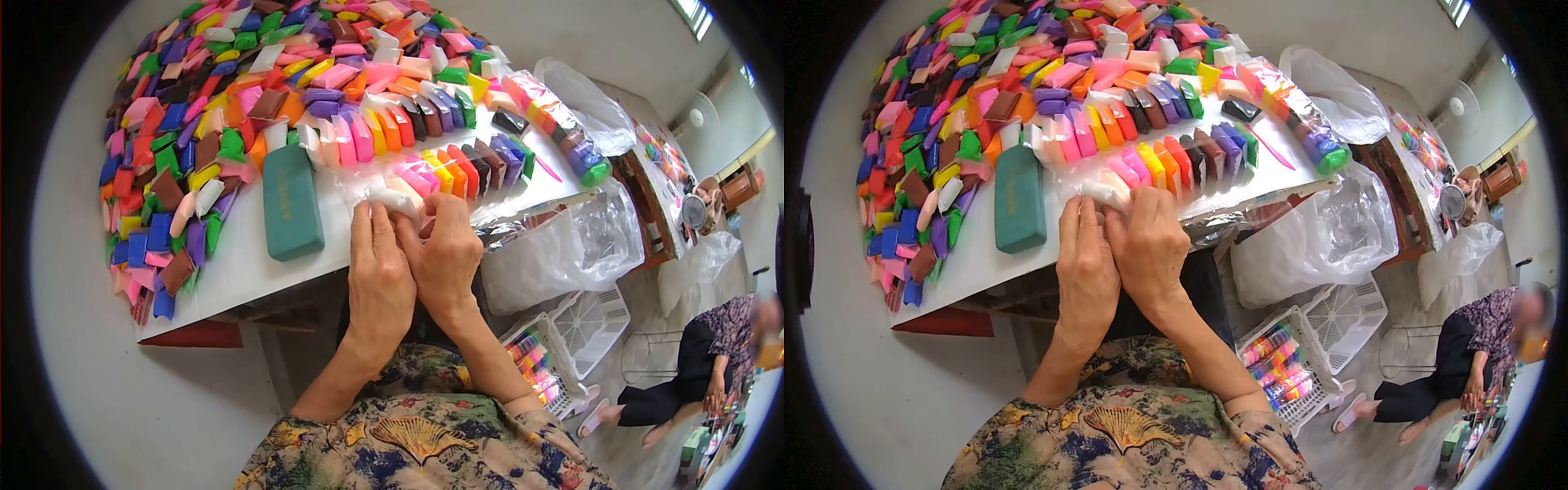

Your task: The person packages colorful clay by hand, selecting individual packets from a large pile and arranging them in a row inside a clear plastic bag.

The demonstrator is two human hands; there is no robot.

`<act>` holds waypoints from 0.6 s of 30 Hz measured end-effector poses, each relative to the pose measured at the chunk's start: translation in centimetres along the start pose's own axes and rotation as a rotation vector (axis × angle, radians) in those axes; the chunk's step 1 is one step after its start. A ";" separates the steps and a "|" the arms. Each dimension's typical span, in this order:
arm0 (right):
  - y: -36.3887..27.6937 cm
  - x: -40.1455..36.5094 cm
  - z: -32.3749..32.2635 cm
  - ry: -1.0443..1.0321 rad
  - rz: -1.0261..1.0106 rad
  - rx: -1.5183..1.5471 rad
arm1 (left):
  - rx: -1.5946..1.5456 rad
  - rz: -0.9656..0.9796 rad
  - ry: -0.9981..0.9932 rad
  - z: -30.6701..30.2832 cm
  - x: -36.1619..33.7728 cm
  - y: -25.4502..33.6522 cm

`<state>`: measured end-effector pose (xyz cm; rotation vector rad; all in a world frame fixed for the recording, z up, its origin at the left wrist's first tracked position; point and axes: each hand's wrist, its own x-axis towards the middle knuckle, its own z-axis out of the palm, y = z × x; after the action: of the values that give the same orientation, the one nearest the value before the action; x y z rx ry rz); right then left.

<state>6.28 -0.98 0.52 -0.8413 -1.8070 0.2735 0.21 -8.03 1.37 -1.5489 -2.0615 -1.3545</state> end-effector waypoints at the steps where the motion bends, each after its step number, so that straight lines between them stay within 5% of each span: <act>1: -0.1 0.0 -0.1 -0.006 -0.003 0.001 | -0.009 -0.017 -0.005 -0.1 0.1 0.1; 12: 0.9 -0.3 -0.4 -0.162 0.013 0.133 | -0.031 -0.046 -0.099 0.5 0.6 -1.2; 18: 0.2 -0.6 -2.0 -0.240 0.213 0.375 | -0.042 -0.133 -0.160 0.1 1.7 -0.2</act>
<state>8.27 -1.62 0.73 -0.7543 -1.8052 0.8543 -0.63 -6.90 2.33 -1.6119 -2.2819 -1.3673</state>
